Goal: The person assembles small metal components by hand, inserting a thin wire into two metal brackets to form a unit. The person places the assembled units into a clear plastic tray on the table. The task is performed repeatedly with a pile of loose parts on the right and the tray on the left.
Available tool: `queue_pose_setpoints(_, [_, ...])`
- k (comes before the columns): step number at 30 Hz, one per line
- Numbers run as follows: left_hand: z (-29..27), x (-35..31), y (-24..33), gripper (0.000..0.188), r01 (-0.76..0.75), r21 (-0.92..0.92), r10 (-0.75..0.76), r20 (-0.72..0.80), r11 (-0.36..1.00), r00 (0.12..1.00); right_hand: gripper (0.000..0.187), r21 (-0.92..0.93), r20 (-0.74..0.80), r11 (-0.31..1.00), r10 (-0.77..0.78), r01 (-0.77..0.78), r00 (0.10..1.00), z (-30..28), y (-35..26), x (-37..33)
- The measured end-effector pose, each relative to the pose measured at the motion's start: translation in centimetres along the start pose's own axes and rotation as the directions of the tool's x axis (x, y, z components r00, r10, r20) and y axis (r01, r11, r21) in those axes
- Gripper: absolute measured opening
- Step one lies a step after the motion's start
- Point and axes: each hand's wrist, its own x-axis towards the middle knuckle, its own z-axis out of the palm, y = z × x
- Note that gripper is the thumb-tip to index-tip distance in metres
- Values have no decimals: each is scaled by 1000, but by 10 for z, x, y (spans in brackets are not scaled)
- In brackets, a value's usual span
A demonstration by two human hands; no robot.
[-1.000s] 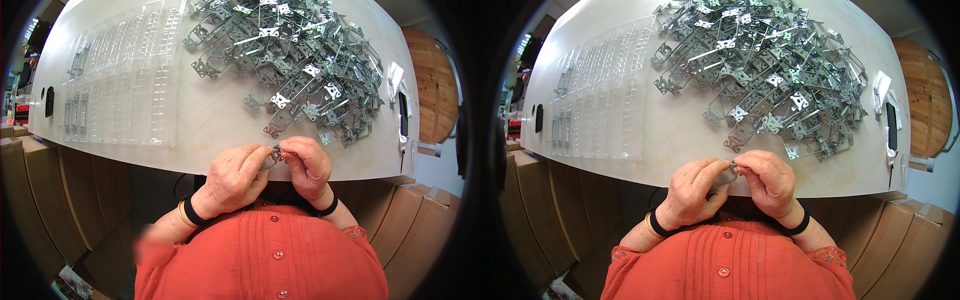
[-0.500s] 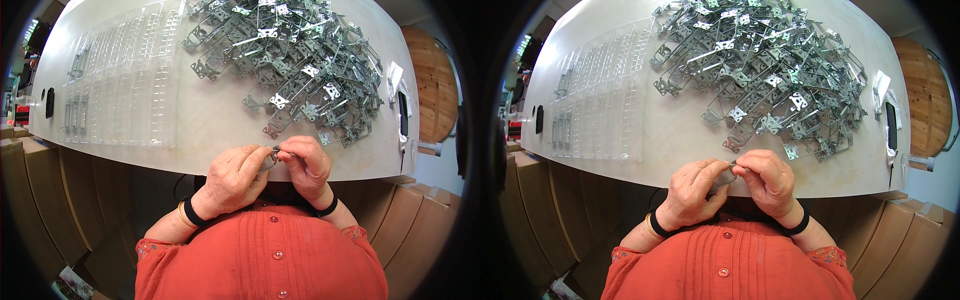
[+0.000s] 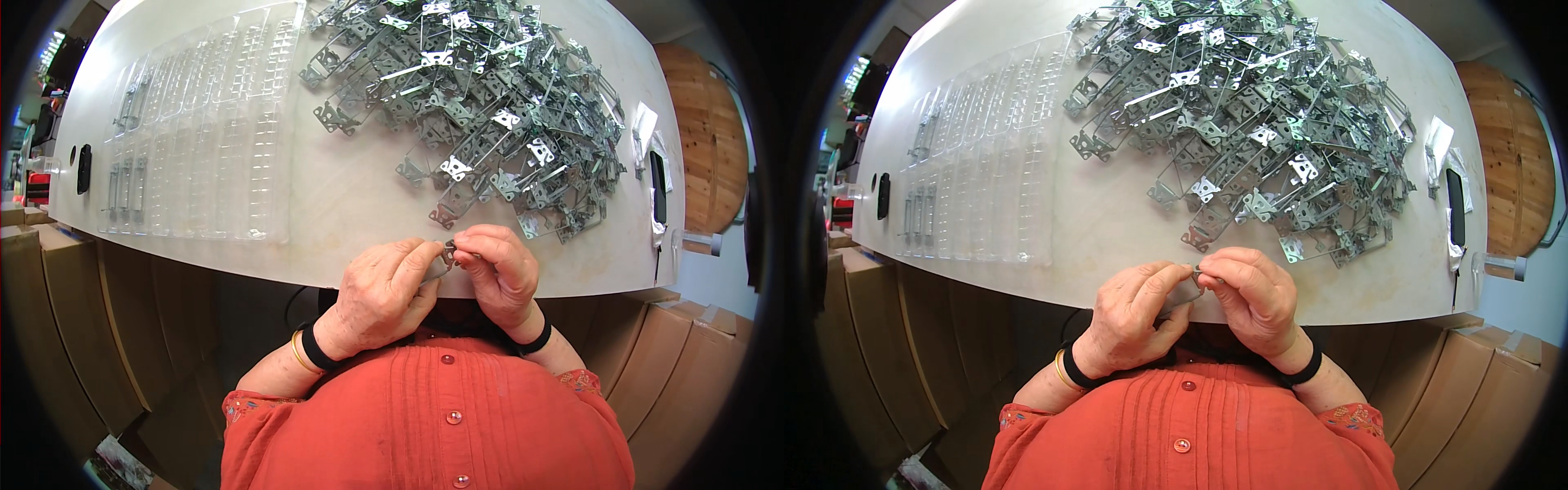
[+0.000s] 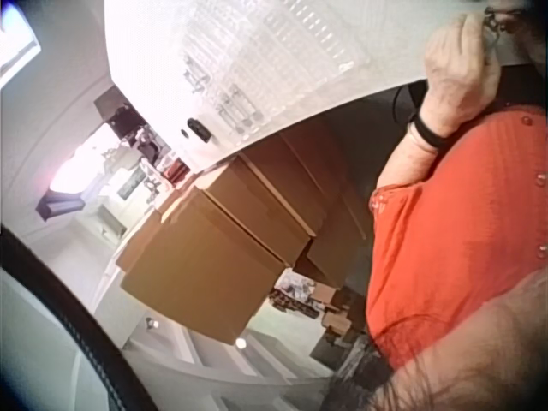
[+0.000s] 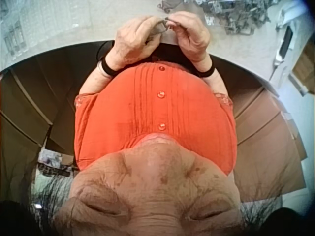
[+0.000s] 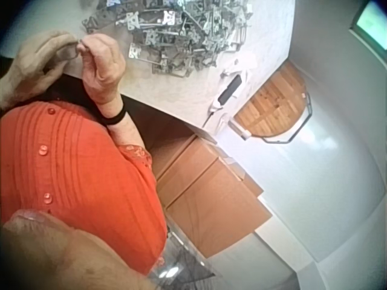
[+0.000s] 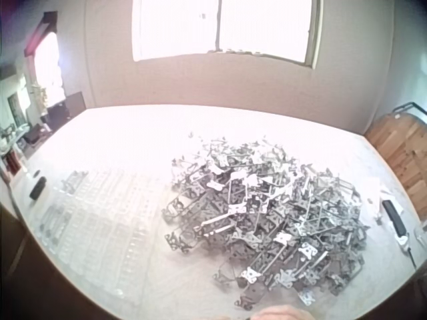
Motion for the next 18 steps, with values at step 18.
queue_pose_setpoints(18, [-4, -1, 10, 45, -59, 251, 51, 38, 966, 998, 9, 61, -3, 962, 266, -265, 964, 3, -6, -9])
